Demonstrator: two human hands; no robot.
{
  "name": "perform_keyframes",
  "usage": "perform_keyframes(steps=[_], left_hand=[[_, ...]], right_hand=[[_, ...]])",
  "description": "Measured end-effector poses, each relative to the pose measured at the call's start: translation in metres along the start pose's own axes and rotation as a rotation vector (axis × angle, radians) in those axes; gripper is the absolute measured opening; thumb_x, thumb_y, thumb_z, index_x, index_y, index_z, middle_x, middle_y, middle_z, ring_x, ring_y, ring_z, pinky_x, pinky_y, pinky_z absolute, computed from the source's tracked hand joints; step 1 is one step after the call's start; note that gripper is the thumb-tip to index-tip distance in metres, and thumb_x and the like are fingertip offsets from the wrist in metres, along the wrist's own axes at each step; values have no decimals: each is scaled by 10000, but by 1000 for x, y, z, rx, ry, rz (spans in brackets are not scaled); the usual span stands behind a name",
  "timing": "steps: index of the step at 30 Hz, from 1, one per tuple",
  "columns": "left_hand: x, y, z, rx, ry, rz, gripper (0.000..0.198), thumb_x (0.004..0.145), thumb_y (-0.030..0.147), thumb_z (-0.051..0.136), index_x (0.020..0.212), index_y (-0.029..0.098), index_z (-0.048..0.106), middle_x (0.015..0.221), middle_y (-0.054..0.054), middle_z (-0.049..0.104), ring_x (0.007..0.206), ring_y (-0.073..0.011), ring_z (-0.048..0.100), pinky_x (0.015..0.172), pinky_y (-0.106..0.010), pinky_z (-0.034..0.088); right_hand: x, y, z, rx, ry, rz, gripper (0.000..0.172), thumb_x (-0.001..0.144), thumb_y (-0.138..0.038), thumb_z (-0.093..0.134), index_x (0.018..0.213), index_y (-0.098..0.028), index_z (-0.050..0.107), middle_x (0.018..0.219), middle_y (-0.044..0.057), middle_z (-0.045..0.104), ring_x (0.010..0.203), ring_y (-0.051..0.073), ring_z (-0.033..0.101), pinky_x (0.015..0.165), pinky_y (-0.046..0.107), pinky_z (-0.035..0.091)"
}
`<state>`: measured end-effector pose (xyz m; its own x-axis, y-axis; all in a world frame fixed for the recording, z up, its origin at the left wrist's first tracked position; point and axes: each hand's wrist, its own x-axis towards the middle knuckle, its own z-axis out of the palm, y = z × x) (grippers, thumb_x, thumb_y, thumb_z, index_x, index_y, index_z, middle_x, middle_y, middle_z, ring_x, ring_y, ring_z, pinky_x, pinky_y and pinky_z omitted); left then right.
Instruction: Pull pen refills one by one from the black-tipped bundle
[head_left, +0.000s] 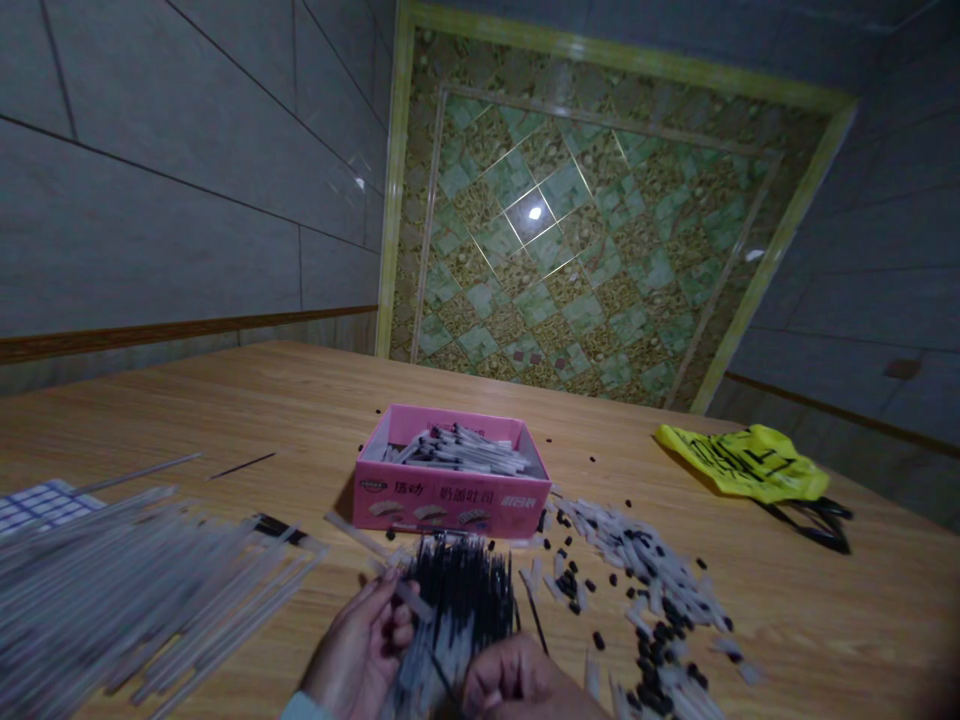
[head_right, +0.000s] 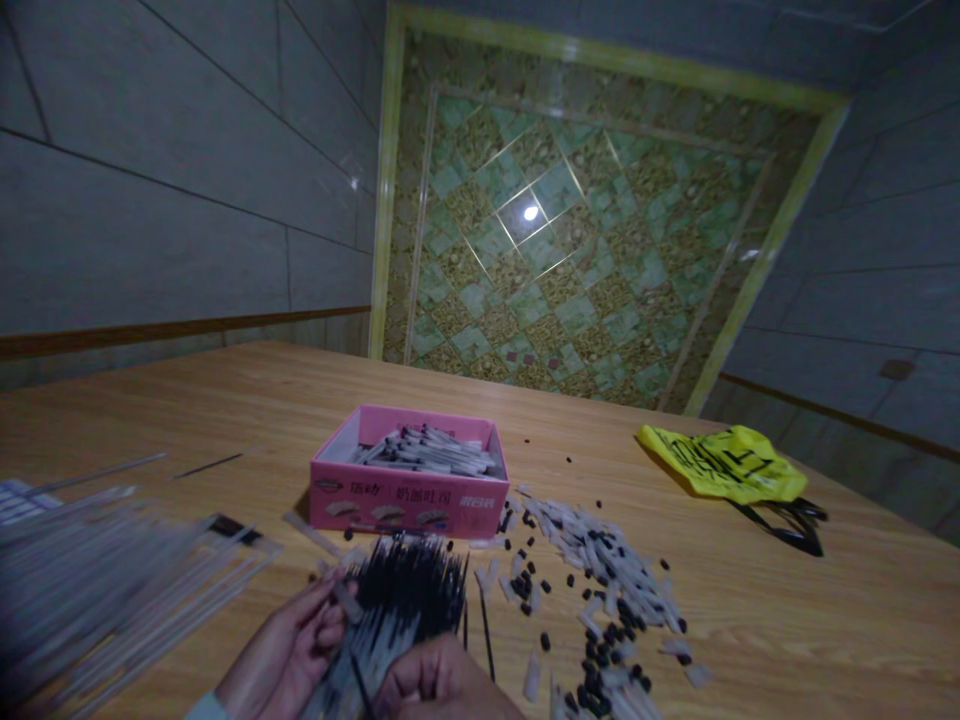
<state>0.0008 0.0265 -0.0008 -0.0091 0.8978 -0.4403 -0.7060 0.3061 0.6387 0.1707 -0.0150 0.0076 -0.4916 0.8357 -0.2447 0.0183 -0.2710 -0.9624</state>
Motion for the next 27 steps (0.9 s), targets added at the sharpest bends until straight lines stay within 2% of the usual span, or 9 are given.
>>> perform_keyframes(steps=[5,10,13,17,22,27], left_hand=[[0,0,0,-23,7,-14,70,804,55,501,779,112,534,628,-35,607,389,-28,461,332,-117,342],[0,-3,-2,34,-30,32,43,767,90,559,793,124,553,616,-26,616,388,-29,447,341,-118,325],[-2,-3,0,71,-67,74,122,712,134,639,805,130,559,609,-14,617,404,-34,450,348,-121,316],[-7,-4,2,158,-136,105,239,648,256,719,783,146,554,581,11,613,428,-50,483,369,-137,345],[-9,-4,3,274,-158,52,305,640,323,725,820,154,547,601,-1,648,440,-68,544,364,-135,360],[-13,-8,6,359,-237,42,293,636,348,729,719,148,533,522,13,625,417,-71,553,352,-125,382]], right_hand=[[0,2,-3,78,9,-1,161,525,-160,664,481,-143,511,382,-104,360,336,5,227,347,168,122],[0,0,-3,134,21,-12,132,511,-136,638,469,-142,514,359,-106,355,314,9,212,329,170,123],[1,0,-4,142,21,-12,101,502,-116,628,465,-132,536,354,-102,367,308,9,217,323,168,119],[1,0,-7,179,51,-23,50,487,-135,595,454,-121,560,355,-60,464,288,16,290,310,166,129],[1,-1,-11,208,96,4,60,484,-156,568,431,-129,558,329,-44,486,236,24,290,271,175,104],[2,0,-13,147,69,49,88,488,-164,607,433,-105,572,339,-39,481,245,12,285,276,168,110]])
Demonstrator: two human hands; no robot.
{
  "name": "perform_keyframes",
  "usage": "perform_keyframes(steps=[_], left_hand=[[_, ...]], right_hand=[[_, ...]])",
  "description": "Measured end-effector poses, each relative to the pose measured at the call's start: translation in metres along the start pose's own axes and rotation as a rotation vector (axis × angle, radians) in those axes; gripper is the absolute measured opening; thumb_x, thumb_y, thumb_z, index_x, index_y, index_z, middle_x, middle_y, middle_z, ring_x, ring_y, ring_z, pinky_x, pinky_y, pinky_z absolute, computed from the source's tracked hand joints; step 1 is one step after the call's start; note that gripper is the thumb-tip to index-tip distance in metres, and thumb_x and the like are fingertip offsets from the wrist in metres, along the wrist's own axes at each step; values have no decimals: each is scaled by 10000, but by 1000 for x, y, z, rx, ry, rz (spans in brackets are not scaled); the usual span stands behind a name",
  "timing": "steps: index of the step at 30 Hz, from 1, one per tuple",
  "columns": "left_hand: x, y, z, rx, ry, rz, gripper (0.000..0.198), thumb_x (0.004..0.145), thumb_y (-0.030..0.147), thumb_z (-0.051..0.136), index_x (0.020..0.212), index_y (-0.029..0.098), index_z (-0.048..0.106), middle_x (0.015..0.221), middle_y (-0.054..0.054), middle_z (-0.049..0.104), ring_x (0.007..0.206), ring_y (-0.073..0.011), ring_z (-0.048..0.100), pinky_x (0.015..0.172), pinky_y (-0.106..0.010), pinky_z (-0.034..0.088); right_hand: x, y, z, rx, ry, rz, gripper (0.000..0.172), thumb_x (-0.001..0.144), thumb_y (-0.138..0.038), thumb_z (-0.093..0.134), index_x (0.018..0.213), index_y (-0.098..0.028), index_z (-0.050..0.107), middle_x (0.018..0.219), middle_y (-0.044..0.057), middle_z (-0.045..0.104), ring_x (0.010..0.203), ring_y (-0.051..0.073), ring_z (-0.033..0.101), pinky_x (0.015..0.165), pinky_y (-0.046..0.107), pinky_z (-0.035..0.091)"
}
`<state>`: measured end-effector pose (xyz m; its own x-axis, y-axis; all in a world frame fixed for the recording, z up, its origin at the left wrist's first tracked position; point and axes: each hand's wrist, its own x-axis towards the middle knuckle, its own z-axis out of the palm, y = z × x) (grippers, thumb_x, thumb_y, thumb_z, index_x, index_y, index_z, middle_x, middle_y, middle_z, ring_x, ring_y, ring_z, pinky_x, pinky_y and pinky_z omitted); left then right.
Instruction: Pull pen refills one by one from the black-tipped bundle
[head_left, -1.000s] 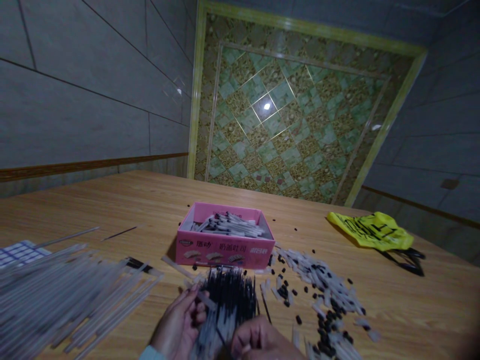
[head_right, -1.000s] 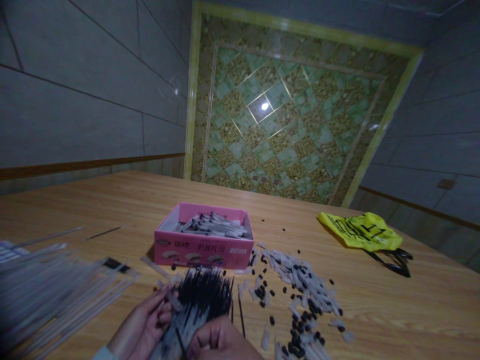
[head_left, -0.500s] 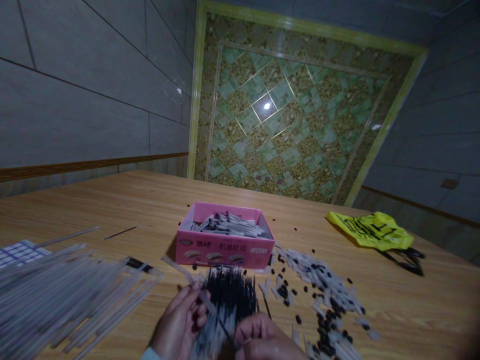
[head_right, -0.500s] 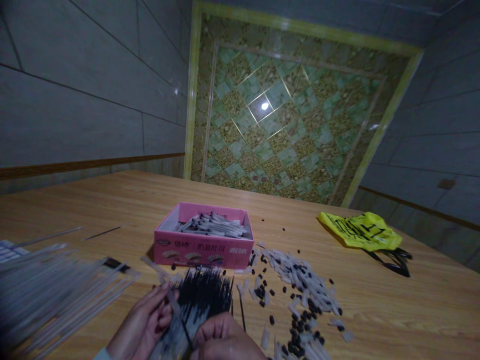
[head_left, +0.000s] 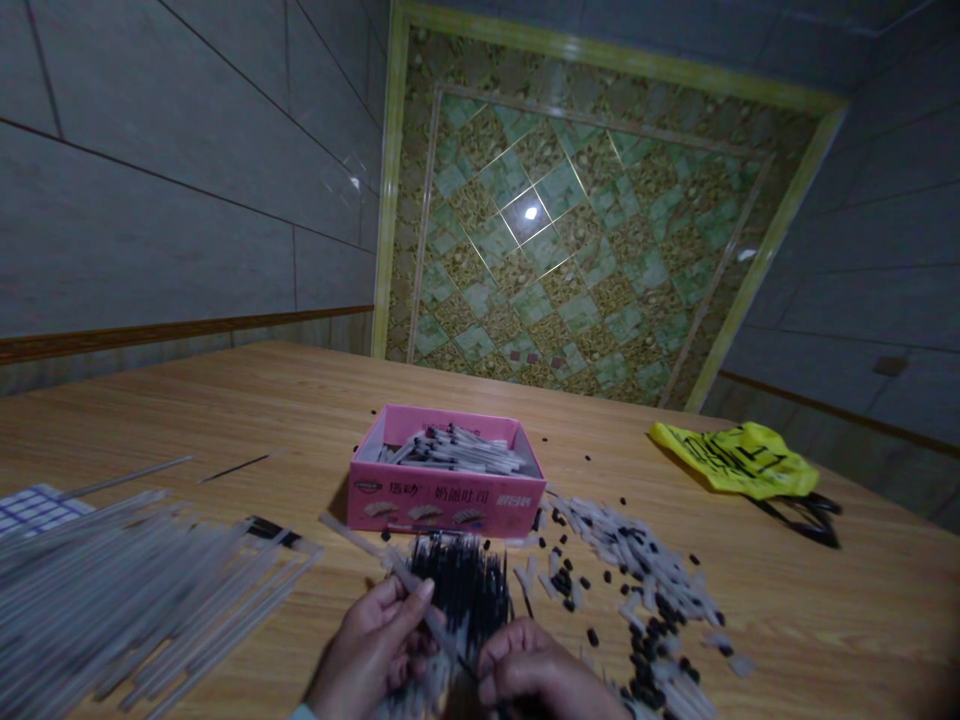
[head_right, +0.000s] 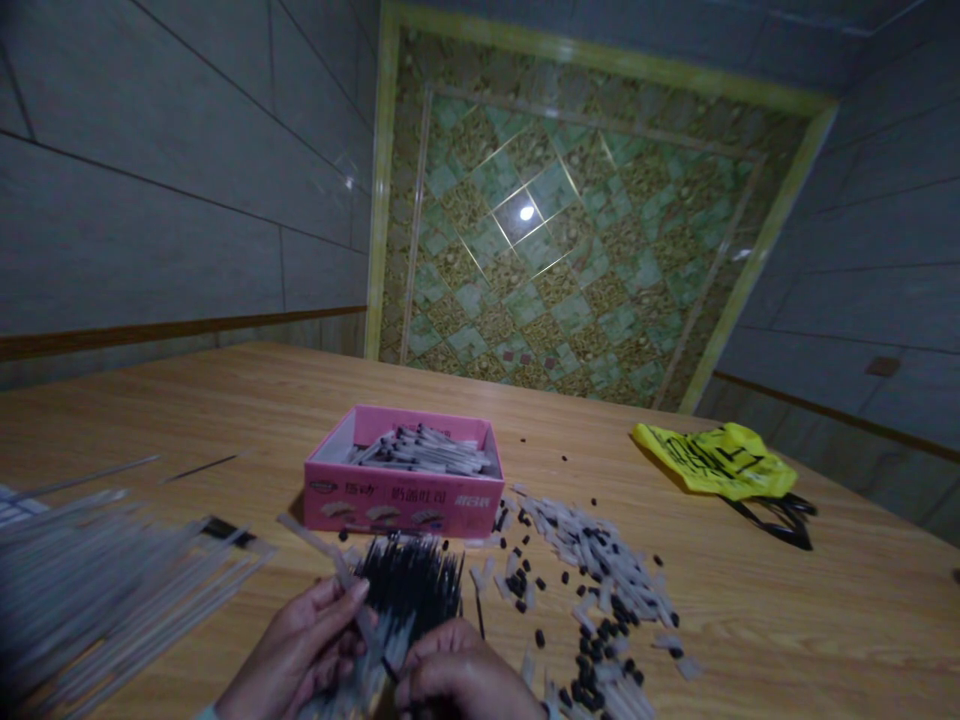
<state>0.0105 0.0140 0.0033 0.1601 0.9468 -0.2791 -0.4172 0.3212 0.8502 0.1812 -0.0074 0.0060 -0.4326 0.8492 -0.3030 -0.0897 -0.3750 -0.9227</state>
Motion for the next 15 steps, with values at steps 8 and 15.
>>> perform_keyframes(steps=[8,15], left_hand=[[-2,2,6,-265,73,-132,120,704,144,687,743,111,579,556,-31,664,435,-93,615,396,-154,494],[3,2,-2,-582,124,-251,107,817,48,514,841,101,604,570,-49,692,438,-104,645,391,-151,526]], right_hand=[[13,-14,-9,-568,638,-484,282,810,-371,515,635,-158,573,540,-4,557,507,109,518,482,195,363],[47,-22,-36,-1375,848,-388,167,745,-146,536,833,-198,668,884,77,672,762,216,632,623,261,391]])
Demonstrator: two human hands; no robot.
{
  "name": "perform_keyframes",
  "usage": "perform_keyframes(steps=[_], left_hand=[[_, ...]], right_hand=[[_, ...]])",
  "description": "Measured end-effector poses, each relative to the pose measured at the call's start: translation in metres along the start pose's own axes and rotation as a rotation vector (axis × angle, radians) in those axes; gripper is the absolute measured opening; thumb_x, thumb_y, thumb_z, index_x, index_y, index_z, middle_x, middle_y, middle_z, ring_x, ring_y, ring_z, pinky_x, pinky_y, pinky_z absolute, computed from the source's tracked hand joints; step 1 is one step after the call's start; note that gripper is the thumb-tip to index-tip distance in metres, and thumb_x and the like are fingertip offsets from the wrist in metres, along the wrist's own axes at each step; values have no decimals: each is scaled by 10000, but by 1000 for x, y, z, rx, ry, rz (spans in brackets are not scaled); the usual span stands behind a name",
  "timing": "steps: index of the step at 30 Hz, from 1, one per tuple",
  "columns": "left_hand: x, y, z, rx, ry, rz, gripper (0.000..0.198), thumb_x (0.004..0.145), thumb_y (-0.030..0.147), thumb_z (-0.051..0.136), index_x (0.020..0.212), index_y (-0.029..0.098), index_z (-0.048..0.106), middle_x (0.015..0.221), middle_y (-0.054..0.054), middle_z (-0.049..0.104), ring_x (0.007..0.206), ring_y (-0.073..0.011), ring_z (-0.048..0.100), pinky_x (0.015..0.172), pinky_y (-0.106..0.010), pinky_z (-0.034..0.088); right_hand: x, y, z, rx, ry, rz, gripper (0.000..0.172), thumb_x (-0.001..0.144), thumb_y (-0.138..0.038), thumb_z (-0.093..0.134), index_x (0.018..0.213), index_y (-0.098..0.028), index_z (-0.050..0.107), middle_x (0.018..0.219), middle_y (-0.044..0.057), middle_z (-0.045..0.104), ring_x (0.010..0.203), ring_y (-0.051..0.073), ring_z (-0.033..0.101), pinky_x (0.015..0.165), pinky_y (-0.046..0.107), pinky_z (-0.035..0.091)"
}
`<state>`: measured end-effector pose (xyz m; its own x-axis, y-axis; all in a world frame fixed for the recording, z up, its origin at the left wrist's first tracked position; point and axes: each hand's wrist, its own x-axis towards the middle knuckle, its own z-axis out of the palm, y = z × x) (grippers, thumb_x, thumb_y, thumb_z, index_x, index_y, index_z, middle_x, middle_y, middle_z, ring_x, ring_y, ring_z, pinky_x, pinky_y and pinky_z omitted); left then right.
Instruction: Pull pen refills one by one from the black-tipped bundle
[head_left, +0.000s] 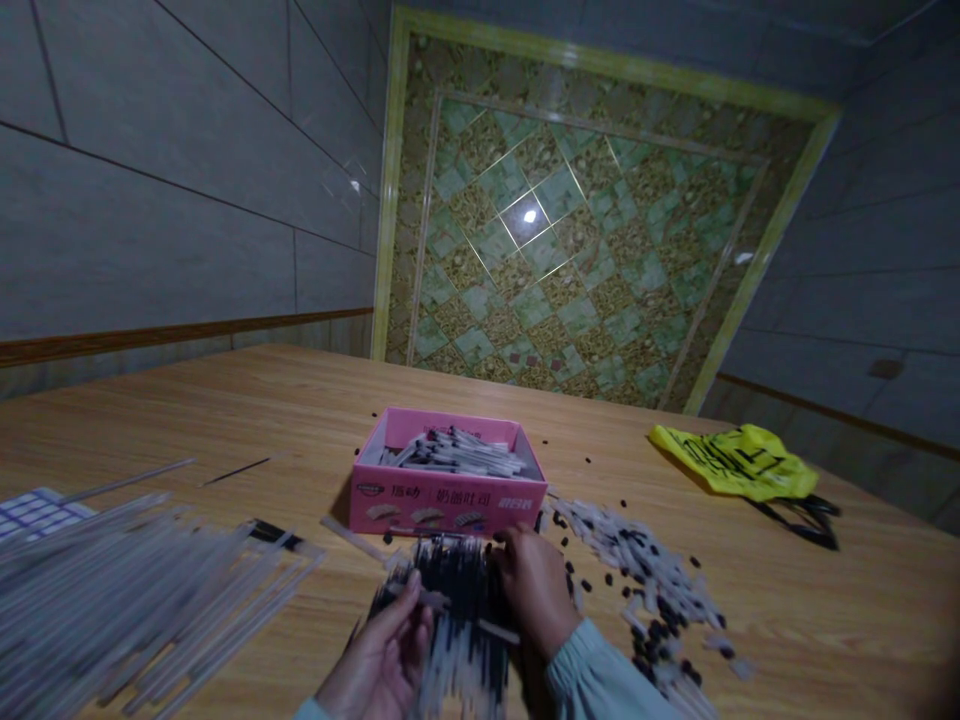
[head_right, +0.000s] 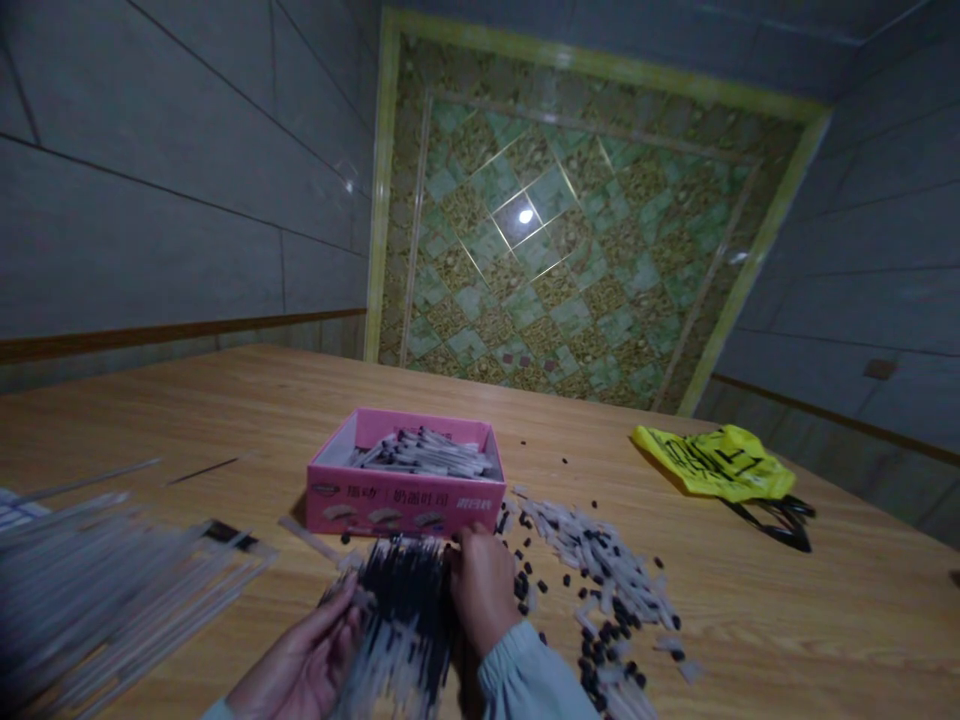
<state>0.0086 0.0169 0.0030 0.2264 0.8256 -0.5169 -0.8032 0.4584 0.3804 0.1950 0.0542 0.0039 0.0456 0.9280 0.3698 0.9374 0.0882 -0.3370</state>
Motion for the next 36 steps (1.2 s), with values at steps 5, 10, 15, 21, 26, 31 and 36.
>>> perform_keyframes(steps=[5,10,15,21,26,31,36], left_hand=[[1,8,1,-178,-33,-52,207,877,84,404,797,99,595,581,-87,687,444,-112,654,390,-142,530],[0,14,2,-271,-31,-31,227,886,86,380,777,101,579,590,-99,681,448,-102,650,400,-131,530],[0,7,1,-102,40,91,122,841,70,483,790,112,585,558,-54,688,431,-110,646,392,-155,535],[1,-9,1,128,33,236,52,788,60,568,758,92,597,587,-56,696,512,-107,664,469,-163,549],[0,-13,0,200,47,256,44,787,85,579,744,94,578,566,-62,688,497,-113,656,463,-177,545],[-1,-15,2,253,45,265,51,781,94,589,734,95,570,538,-67,680,471,-111,644,451,-170,533],[-5,-18,5,254,73,268,59,766,70,600,737,106,562,522,-59,681,447,-114,638,437,-170,530]], right_hand=[[11,-1,17,-46,-22,1,139,751,-164,529,730,-161,666,813,126,678,734,255,641,593,283,387],[12,-7,9,68,5,6,103,724,-146,566,747,-156,666,813,126,687,754,269,637,635,310,417],[-14,-29,-11,419,-6,17,188,842,-262,476,885,-159,627,774,68,694,669,189,647,558,247,476],[-58,-46,-15,1026,22,83,136,701,-243,657,799,-148,658,746,73,689,711,210,642,639,273,510],[-67,-46,-7,1030,178,87,110,705,-239,638,788,-176,673,748,49,670,714,185,624,645,232,488],[-69,-46,-6,1003,205,52,81,716,-248,617,750,-195,668,690,22,639,652,164,600,592,210,459],[-69,-43,-6,942,197,22,87,729,-252,594,751,-198,659,687,19,628,649,164,592,573,212,443]])
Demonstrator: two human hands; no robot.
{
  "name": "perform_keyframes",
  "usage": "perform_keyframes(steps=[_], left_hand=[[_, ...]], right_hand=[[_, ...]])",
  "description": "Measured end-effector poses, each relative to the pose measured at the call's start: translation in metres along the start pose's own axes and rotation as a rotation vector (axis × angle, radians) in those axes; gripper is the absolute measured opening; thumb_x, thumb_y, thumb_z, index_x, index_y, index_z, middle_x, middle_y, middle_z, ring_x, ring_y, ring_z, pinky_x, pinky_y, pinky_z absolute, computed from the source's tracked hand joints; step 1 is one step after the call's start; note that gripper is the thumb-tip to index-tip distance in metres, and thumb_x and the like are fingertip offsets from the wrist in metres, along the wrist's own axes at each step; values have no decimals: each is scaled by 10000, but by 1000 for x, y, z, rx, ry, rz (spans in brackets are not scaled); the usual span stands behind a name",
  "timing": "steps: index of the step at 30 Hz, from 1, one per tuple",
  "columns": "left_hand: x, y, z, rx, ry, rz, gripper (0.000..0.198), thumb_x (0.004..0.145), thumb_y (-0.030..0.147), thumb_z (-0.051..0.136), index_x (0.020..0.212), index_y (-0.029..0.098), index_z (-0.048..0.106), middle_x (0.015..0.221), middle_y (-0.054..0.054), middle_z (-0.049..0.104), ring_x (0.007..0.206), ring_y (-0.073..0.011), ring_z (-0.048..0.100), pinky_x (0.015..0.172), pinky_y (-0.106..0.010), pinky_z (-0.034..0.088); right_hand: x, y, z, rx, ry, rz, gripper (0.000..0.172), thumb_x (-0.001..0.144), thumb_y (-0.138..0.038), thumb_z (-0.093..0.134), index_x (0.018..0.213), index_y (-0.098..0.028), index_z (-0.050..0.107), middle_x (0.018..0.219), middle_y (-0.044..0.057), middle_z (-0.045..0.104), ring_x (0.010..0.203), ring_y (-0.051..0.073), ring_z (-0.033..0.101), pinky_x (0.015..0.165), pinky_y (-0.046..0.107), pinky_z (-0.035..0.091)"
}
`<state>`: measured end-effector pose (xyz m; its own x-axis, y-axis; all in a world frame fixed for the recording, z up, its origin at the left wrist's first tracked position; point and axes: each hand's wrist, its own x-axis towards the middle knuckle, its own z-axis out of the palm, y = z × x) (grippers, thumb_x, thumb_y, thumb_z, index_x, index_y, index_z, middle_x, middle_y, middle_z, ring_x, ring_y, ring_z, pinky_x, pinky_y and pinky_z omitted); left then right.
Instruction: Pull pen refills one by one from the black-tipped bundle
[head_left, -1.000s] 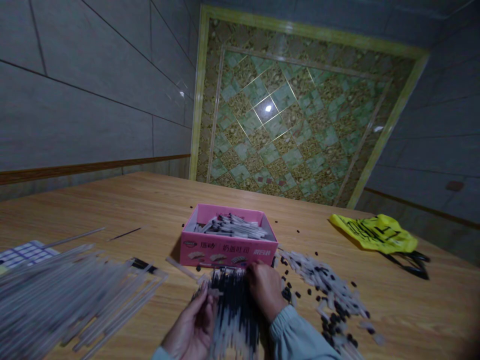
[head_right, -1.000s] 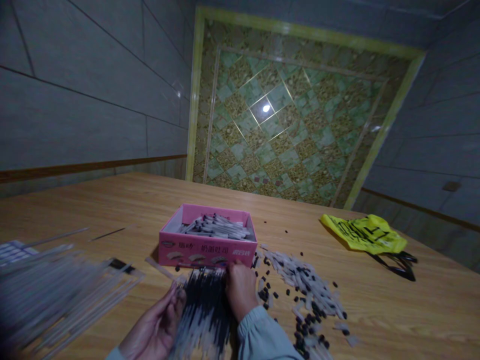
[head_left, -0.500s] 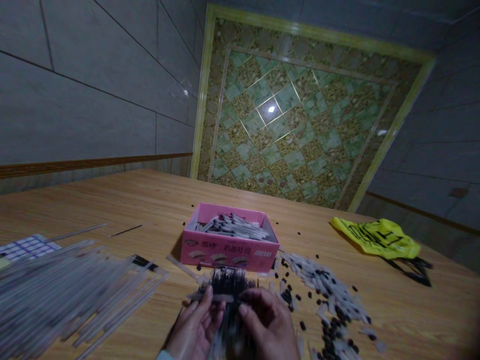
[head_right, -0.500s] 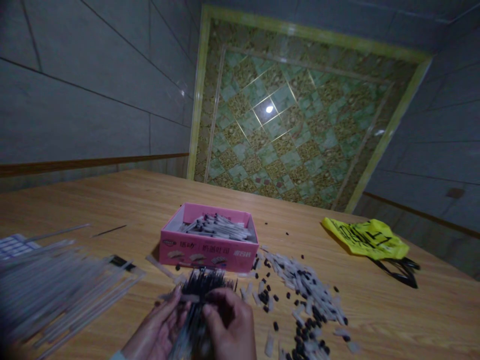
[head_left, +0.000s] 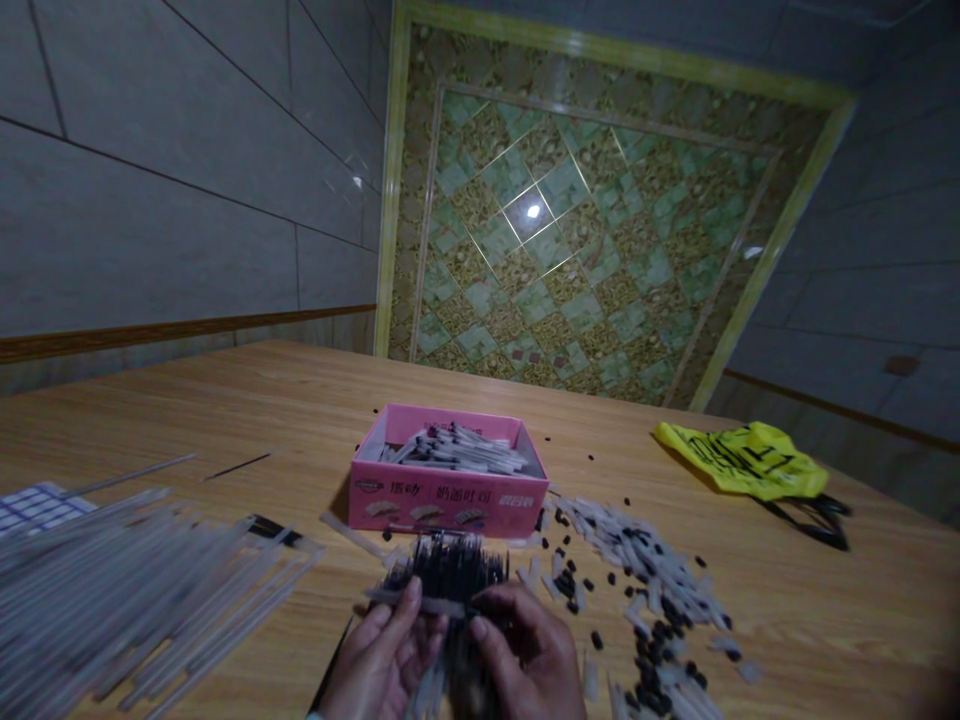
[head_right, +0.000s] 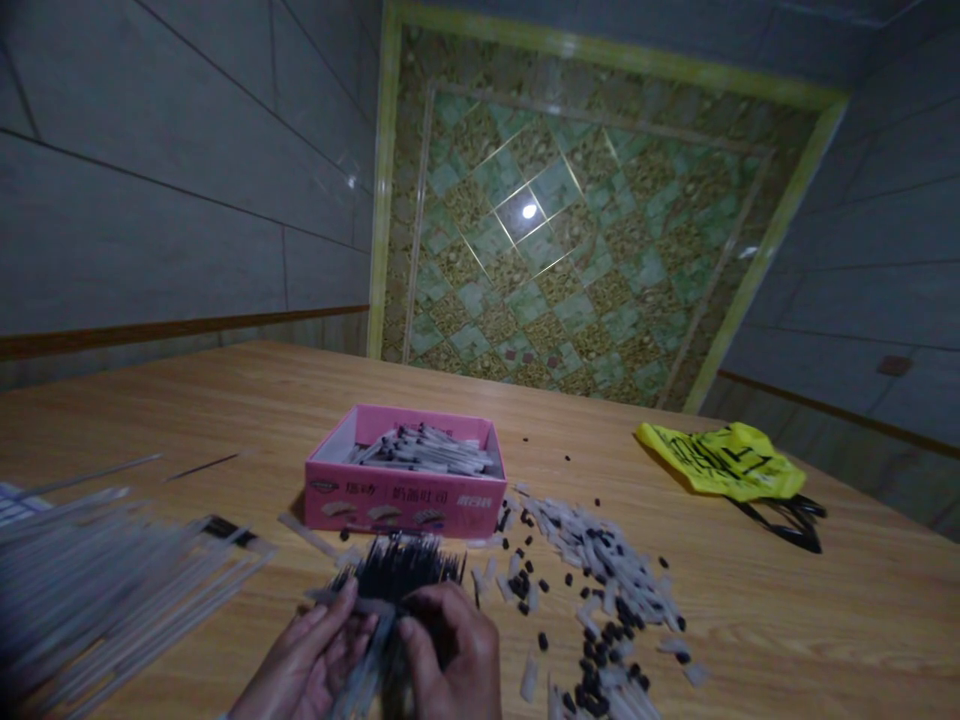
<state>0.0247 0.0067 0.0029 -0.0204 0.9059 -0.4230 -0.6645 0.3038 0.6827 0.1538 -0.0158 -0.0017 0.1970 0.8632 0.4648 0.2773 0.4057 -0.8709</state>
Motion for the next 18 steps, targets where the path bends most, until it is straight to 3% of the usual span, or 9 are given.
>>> perform_keyframes(steps=[10,18], left_hand=[[2,0,0,23,-10,18,81,757,56,602,718,109,556,533,-70,683,471,-120,648,463,-177,534],[4,-1,-2,78,-34,58,95,742,53,617,742,117,546,570,-68,690,515,-120,657,503,-179,537]], right_hand=[[0,-1,0,-63,-22,-35,115,746,-273,560,724,-200,646,661,31,611,619,172,580,523,221,447],[0,2,-1,-66,-59,-32,110,762,-250,549,752,-198,645,688,28,616,650,173,592,575,230,459]])
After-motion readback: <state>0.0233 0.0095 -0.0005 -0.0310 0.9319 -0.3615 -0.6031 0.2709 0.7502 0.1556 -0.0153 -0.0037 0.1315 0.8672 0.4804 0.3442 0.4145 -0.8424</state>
